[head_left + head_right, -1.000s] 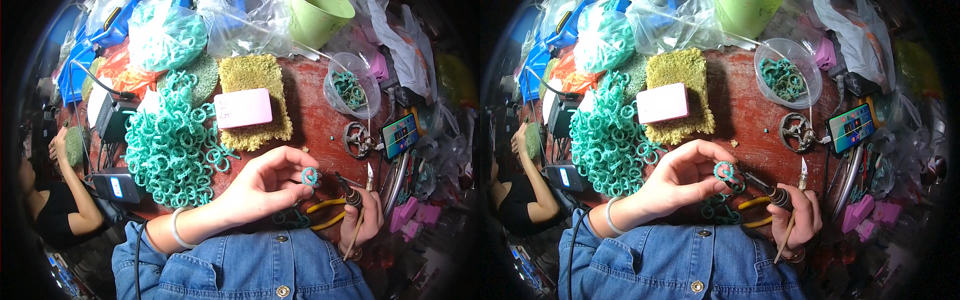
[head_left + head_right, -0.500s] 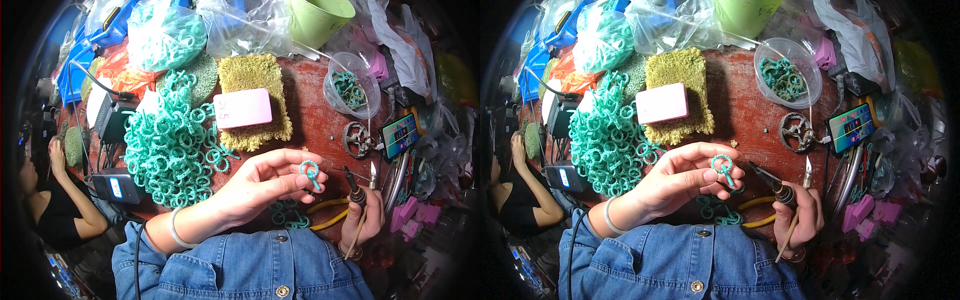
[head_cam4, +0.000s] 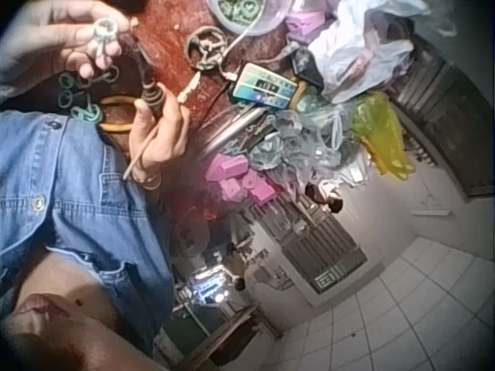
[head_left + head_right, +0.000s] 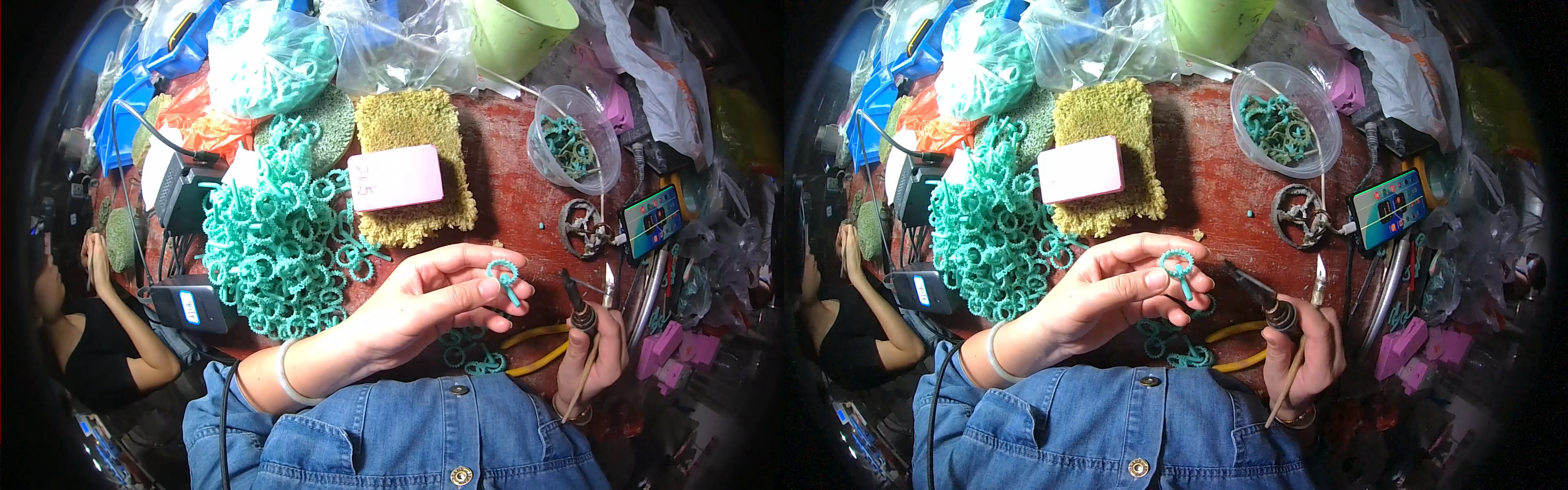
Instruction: Using a rotary tool to refine and clean green wax jewelry models at a workbench.
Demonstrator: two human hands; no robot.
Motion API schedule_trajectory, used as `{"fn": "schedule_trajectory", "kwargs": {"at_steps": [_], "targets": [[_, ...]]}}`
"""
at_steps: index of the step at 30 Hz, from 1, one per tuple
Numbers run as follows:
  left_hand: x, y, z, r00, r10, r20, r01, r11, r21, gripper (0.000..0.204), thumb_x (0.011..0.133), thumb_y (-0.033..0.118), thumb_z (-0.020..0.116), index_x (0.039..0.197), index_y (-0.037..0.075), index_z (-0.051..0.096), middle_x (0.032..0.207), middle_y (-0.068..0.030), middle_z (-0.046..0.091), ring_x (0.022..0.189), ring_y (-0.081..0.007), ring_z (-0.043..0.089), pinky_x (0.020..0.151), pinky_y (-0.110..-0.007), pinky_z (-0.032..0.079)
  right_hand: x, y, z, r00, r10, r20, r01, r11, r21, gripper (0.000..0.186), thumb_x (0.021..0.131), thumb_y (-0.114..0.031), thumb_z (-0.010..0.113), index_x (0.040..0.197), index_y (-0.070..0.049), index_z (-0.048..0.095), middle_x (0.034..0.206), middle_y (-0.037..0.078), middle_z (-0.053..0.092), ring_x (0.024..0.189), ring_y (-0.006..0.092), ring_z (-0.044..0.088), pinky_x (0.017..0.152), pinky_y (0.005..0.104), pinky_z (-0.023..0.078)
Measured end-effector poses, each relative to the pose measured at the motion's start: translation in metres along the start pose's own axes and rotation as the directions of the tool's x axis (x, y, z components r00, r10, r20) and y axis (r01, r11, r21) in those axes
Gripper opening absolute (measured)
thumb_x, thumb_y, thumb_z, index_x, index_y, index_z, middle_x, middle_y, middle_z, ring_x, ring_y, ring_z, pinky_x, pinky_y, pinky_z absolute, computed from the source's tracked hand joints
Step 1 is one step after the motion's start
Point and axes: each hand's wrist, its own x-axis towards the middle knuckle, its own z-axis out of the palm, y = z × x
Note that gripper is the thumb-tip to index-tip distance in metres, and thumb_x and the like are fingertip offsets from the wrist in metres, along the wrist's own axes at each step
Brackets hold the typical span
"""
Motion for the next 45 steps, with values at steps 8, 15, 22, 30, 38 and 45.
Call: {"fn": "schedule_trajectory", "kwargs": {"at_steps": [8,15,22,30,38,45], "targets": [[-0.012,0.012,0.010,0.959,-0.154,0.239,0.117,0.980,0.164,0.034,0.085,-0.011,0.058,0.117,-0.004,0.048,0.121,-0.0232,0.058,0.081,-0.0151,0.066,0.060,-0.021,0.054,0.041,-0.022,0.005,0.972,-0.011,0.234,0.017,1.000,-0.025,0.029,0.082,0.001,0.066,0.111,0.000,0.062,0.090,0.014,0.061,0.076,0.0290,0.063,0.067,0.0345,0.050],[-0.010,0.010,0.006,0.974,-0.086,0.210,0.050,0.984,0.173,0.034,0.085,-0.008,0.058,0.116,-0.002,0.045,0.119,-0.0218,0.058,0.094,-0.0216,0.065,0.073,-0.030,0.056,0.051,-0.019,0.028,0.957,-0.081,0.277,0.113,0.989,-0.098,0.025,0.080,-0.005,0.070,0.103,0.000,0.061,0.083,0.014,0.058,0.071,0.0328,0.062,0.058,0.0385,0.048],[-0.006,0.000,0.007,0.976,0.218,-0.005,-0.197,0.892,0.408,0.032,0.086,-0.011,0.055,0.116,-0.001,0.047,0.119,-0.0132,0.056,0.106,-0.0191,0.060,0.091,-0.031,0.051,0.030,-0.025,0.005,0.991,-0.130,-0.034,0.125,0.985,-0.121,0.023,0.085,-0.007,0.068,0.104,0.004,0.062,0.084,0.013,0.060,0.071,0.0260,0.058,0.062,0.0343,0.046],[-0.001,-0.007,0.002,0.916,0.400,0.026,-0.315,0.678,0.664,0.032,0.086,-0.011,0.057,0.115,-0.003,0.050,0.122,-0.0119,0.053,0.114,-0.0171,0.055,0.097,-0.030,0.047,0.007,0.002,0.001,1.000,-0.027,-0.010,0.026,0.996,-0.080,0.038,0.089,-0.036,0.064,0.092,0.001,0.062,0.071,0.010,0.057,0.057,0.0229,0.055,0.049,0.0329,0.041],[-0.001,-0.005,0.003,0.877,0.480,0.027,-0.307,0.516,0.800,0.031,0.084,-0.011,0.059,0.114,-0.004,0.052,0.118,-0.0112,0.054,0.113,-0.0164,0.055,0.096,-0.028,0.047,0.007,0.001,0.002,0.997,-0.073,-0.002,0.072,0.992,-0.099,0.042,0.084,-0.041,0.069,0.088,0.001,0.063,0.066,0.007,0.054,0.054,0.0212,0.055,0.046,0.0307,0.041],[-0.001,-0.004,0.002,0.870,0.493,0.004,-0.266,0.463,0.845,0.033,0.083,-0.009,0.062,0.113,-0.003,0.052,0.115,-0.0094,0.054,0.107,-0.0143,0.056,0.091,-0.027,0.049,0.007,0.003,0.003,0.992,-0.119,0.031,0.122,0.985,-0.125,0.042,0.083,-0.041,0.070,0.087,0.000,0.063,0.064,0.006,0.053,0.052,0.0189,0.054,0.043,0.0300,0.040]]}}
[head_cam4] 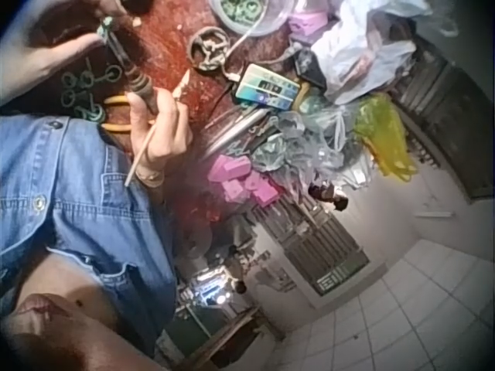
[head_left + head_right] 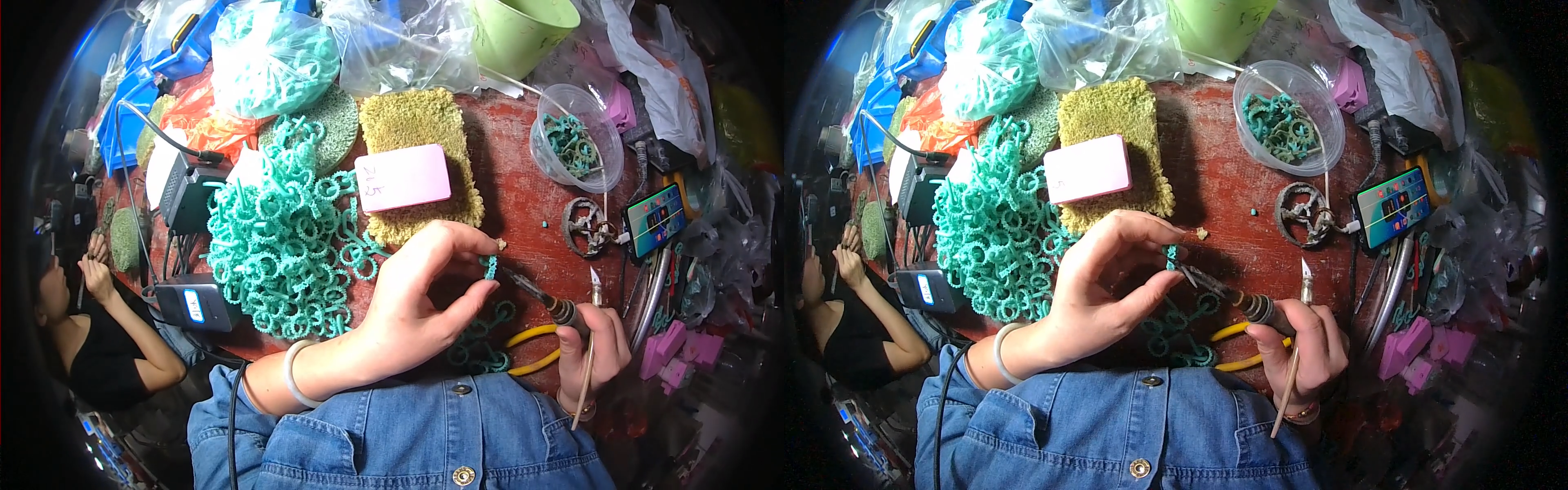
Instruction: Using a rotary tool to refine and clean green wax jewelry models at a workbench.
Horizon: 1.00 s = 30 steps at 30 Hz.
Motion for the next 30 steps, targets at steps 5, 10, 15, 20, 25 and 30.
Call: {"fn": "schedule_trajectory", "kwargs": {"at_steps": [5,10,15,20,25,30], "targets": [[-0.0009,-0.0017,-0.0001,1.000,0.013,-0.011,-0.012,1.000,0.019,0.032,0.082,-0.009,0.064,0.112,-0.001,0.053,0.113,-0.0072,0.053,0.104,-0.0118,0.056,0.085,-0.024,0.049,0.0014,-0.0020,0.0007,1.000,-0.007,0.006,0.007,1.000,0.011,0.041,0.083,-0.040,0.070,0.087,0.000,0.063,0.064,0.006,0.053,0.051,0.0186,0.054,0.043,0.0297,0.040],[-0.0004,-0.0003,-0.0003,1.000,0.023,-0.010,-0.022,0.999,0.045,0.032,0.082,-0.009,0.064,0.112,-0.001,0.054,0.112,-0.0070,0.053,0.102,-0.0111,0.056,0.085,-0.023,0.049,0.0017,-0.0027,0.0007,1.000,0.006,0.019,-0.007,1.000,0.026,0.040,0.083,-0.039,0.071,0.087,0.000,0.063,0.064,0.006,0.053,0.052,0.0188,0.055,0.043,0.0295,0.041],[0.0000,-0.0006,-0.0007,1.000,0.018,-0.014,-0.017,0.997,0.070,0.033,0.082,-0.008,0.065,0.112,-0.001,0.054,0.112,-0.0070,0.053,0.101,-0.0108,0.056,0.084,-0.023,0.049,0.0017,0.0002,0.0035,0.999,-0.029,0.031,0.029,0.999,-0.017,0.042,0.083,-0.042,0.069,0.087,0.000,0.063,0.064,0.006,0.053,0.051,0.0187,0.055,0.043,0.0298,0.040],[-0.0003,-0.0008,-0.0009,1.000,0.003,0.006,-0.003,1.000,0.031,0.033,0.082,-0.010,0.063,0.113,-0.002,0.053,0.111,-0.0075,0.054,0.101,-0.0122,0.057,0.085,-0.024,0.049,-0.0027,-0.0010,-0.0005,0.990,0.040,-0.137,-0.041,0.999,0.002,0.049,0.085,-0.049,0.064,0.088,0.000,0.061,0.067,0.007,0.055,0.052,0.0208,0.053,0.045,0.0301,0.039],[0.0002,-0.0009,0.0020,0.986,-0.122,0.112,0.160,0.881,-0.446,0.036,0.086,-0.008,0.061,0.120,0.000,0.050,0.119,-0.0113,0.055,0.102,-0.0165,0.060,0.087,-0.028,0.051,-0.0018,0.0017,-0.0001,0.989,0.061,-0.138,-0.061,0.998,0.004,0.045,0.088,-0.044,0.063,0.091,0.002,0.060,0.070,0.010,0.056,0.059,0.0233,0.055,0.052,0.0327,0.041],[0.0027,0.0007,-0.0049,0.886,-0.271,0.377,0.464,0.508,-0.726,0.037,0.093,0.007,0.057,0.129,0.003,0.048,0.125,-0.0152,0.057,0.102,-0.0201,0.062,0.083,-0.030,0.052,-0.0032,0.0007,-0.0003,0.984,0.131,-0.117,-0.128,0.991,0.030,0.042,0.089,-0.039,0.064,0.092,0.003,0.060,0.071,0.010,0.056,0.060,0.0245,0.055,0.053,0.0330,0.041]]}}
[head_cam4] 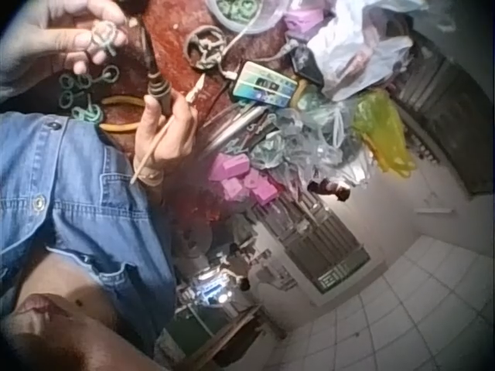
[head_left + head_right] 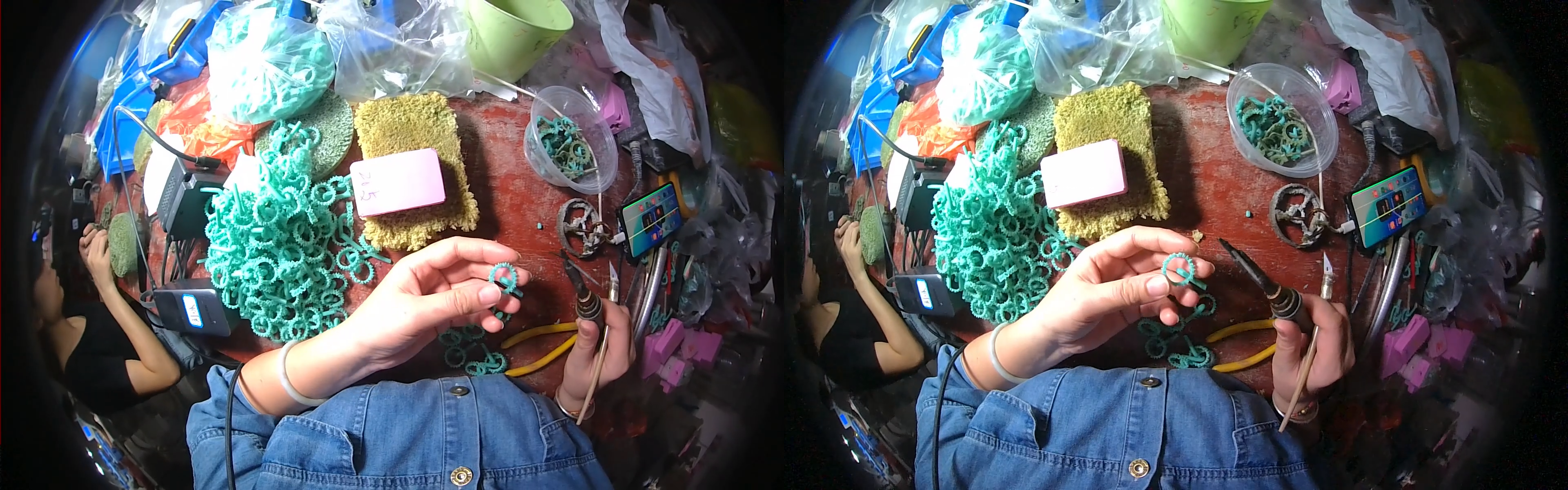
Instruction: Using a rotary tool to refine and clean green wax jewelry models at a workbench.
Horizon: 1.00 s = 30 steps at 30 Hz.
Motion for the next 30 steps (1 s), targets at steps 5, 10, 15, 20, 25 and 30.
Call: {"fn": "schedule_trajectory", "kwargs": {"at_steps": [5,10,15,20,25,30], "targets": [[-0.0002,0.0023,0.0008,0.999,-0.030,0.016,0.031,0.997,-0.073,0.037,0.093,0.006,0.056,0.129,0.004,0.048,0.125,-0.0152,0.057,0.103,-0.0191,0.061,0.083,-0.030,0.052,-0.0013,0.0017,0.0001,1.000,0.003,0.002,-0.003,1.000,0.005,0.040,0.088,-0.037,0.065,0.092,0.003,0.059,0.072,0.010,0.056,0.061,0.0243,0.055,0.054,0.0332,0.041],[0.0003,0.0023,-0.0002,0.999,-0.031,0.026,0.033,0.995,-0.091,0.037,0.093,0.006,0.056,0.129,0.004,0.048,0.125,-0.0151,0.057,0.103,-0.0184,0.061,0.085,-0.031,0.052,-0.0019,0.0020,0.0003,1.000,0.021,0.013,-0.021,1.000,0.005,0.040,0.088,-0.037,0.065,0.092,0.002,0.059,0.073,0.010,0.056,0.061,0.0242,0.055,0.055,0.0332,0.041],[0.0001,0.0021,0.0003,0.999,-0.027,0.028,0.029,0.996,-0.081,0.037,0.093,0.006,0.057,0.129,0.004,0.048,0.126,-0.0149,0.056,0.104,-0.0188,0.060,0.087,-0.030,0.051,-0.0019,0.0013,0.0003,0.999,0.028,0.019,-0.029,0.999,0.033,0.039,0.088,-0.036,0.066,0.092,0.002,0.059,0.073,0.010,0.057,0.062,0.0243,0.056,0.055,0.0331,0.042],[0.0001,0.0019,0.0003,0.999,-0.022,0.039,0.026,0.994,-0.102,0.038,0.092,0.005,0.058,0.129,0.004,0.048,0.126,-0.0156,0.056,0.106,-0.0192,0.060,0.088,-0.031,0.051,-0.0023,0.0009,-0.0003,0.999,0.033,0.026,-0.034,0.999,0.033,0.039,0.088,-0.036,0.066,0.092,0.002,0.060,0.075,0.010,0.058,0.064,0.0244,0.057,0.057,0.0332,0.043],[-0.0006,0.0020,0.0004,0.999,-0.026,0.043,0.031,0.991,-0.127,0.039,0.091,0.005,0.059,0.129,0.004,0.048,0.126,-0.0163,0.055,0.106,-0.0194,0.060,0.088,-0.031,0.050,-0.0022,0.0008,-0.0002,0.999,0.032,0.031,-0.033,0.999,0.028,0.039,0.087,-0.035,0.066,0.092,0.002,0.060,0.075,0.010,0.059,0.064,0.0243,0.057,0.057,0.0332,0.043],[-0.0002,0.0016,-0.0013,0.998,-0.022,0.054,0.028,0.991,-0.131,0.038,0.092,0.004,0.058,0.129,0.004,0.048,0.126,-0.0163,0.055,0.107,-0.0196,0.060,0.088,-0.031,0.050,-0.0014,-0.0003,0.0010,0.999,0.037,0.040,-0.039,0.998,0.051,0.038,0.088,-0.034,0.066,0.093,0.003,0.059,0.075,0.010,0.058,0.063,0.0237,0.056,0.057,0.0329,0.043]]}}
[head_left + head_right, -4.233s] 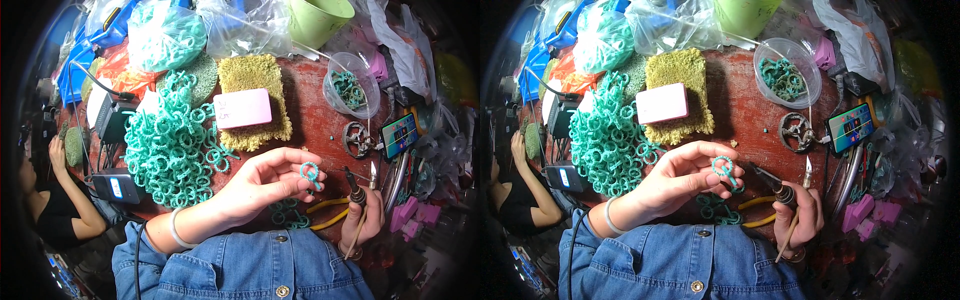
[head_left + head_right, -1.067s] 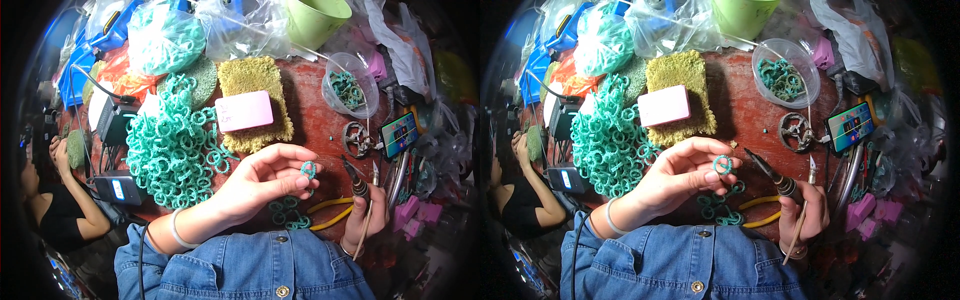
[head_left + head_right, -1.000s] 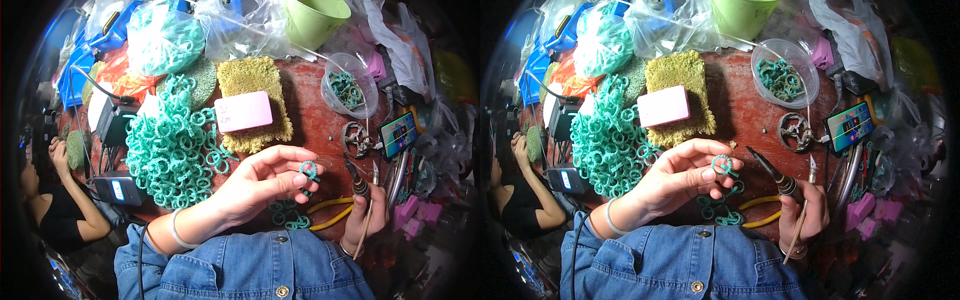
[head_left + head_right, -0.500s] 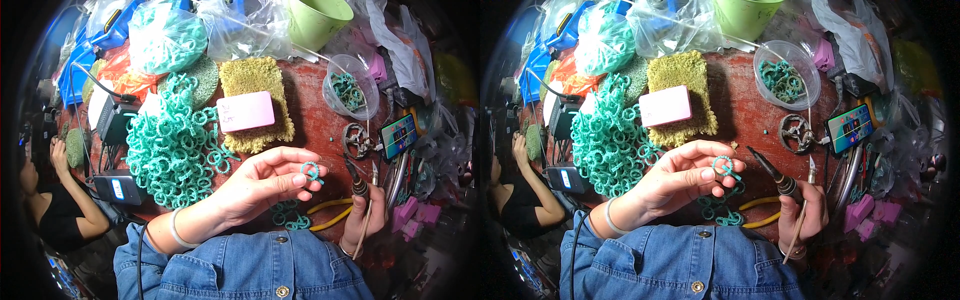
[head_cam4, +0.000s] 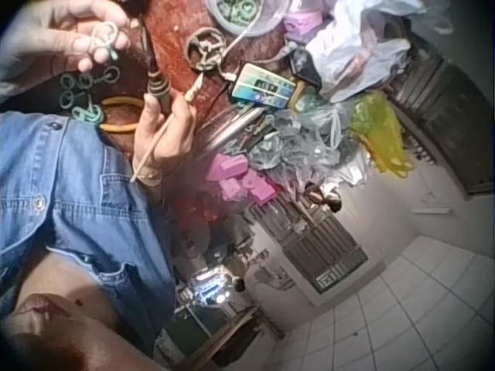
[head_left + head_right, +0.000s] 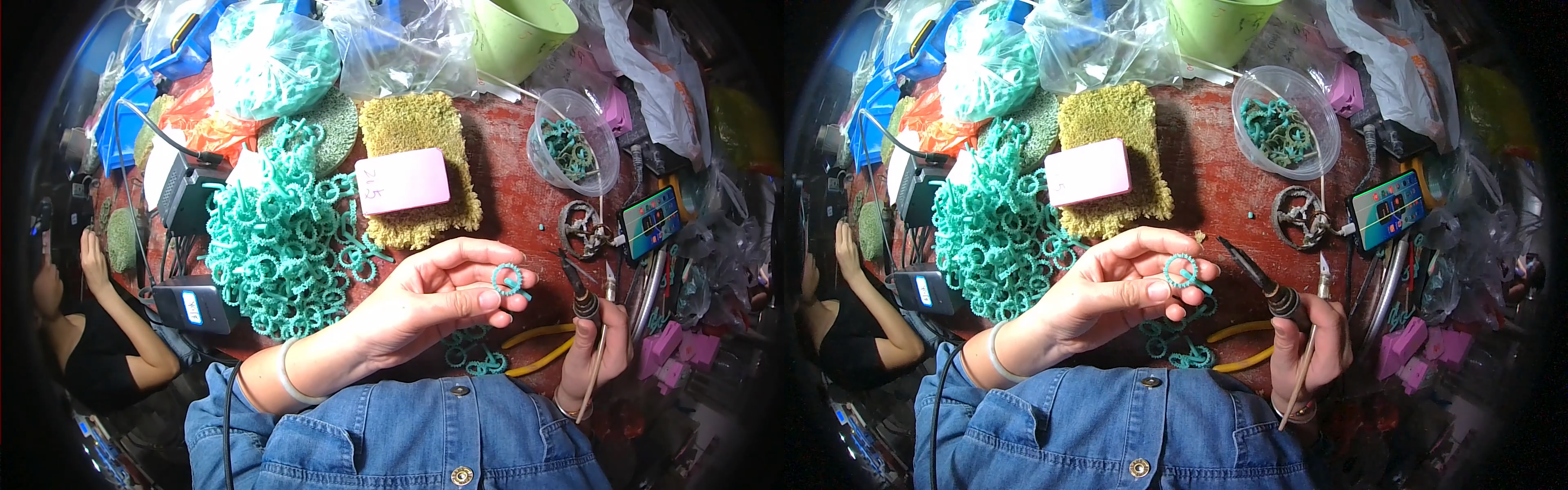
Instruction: Using a rotary tool to refine and clean green wax jewelry models at a workbench.
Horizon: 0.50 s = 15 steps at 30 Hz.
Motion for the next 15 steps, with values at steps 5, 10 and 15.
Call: {"fn": "schedule_trajectory", "kwargs": {"at_steps": [5,10,15], "targets": [[0.0002,-0.0015,0.0003,1.000,0.010,0.005,-0.010,1.000,0.016,0.038,0.092,0.002,0.057,0.129,0.004,0.048,0.126,-0.0162,0.055,0.108,-0.0201,0.059,0.089,-0.032,0.050,0.0010,0.0003,-0.0010,1.000,-0.013,0.008,0.013,1.000,-0.001,0.037,0.088,-0.033,0.066,0.092,0.003,0.059,0.074,0.010,0.058,0.062,0.0232,0.055,0.056,0.0327,0.042],[0.0000,-0.0008,0.0016,1.000,0.015,0.009,-0.015,1.000,0.027,0.038,0.091,0.002,0.057,0.128,0.004,0.048,0.126,-0.0159,0.055,0.109,-0.0205,0.059,0.089,-0.032,0.050,0.0012,0.0000,-0.0005,1.000,-0.015,0.011,0.015,1.000,-0.004,0.036,0.088,-0.033,0.066,0.092,0.003,0.059,0.073,0.011,0.056,0.061,0.0239,0.055,0.056,0.0328,0.042],[0.0005,-0.0022,-0.0017,0.999,0.038,0.027,-0.039,0.999,0.022,0.038,0.091,0.001,0.057,0.129,0.003,0.048,0.127,-0.0158,0.055,0.109,-0.0205,0.059,0.089,-0.032,0.050,0.0067,0.0048,-0.0032,0.996,0.011,-0.085,-0.026,0.985,-0.171,0.023,0.084,-0.016,0.070,0.094,0.003,0.059,0.075,0.013,0.056,0.066,0.0278,0.056,0.060,0.0358,0.044]]}}
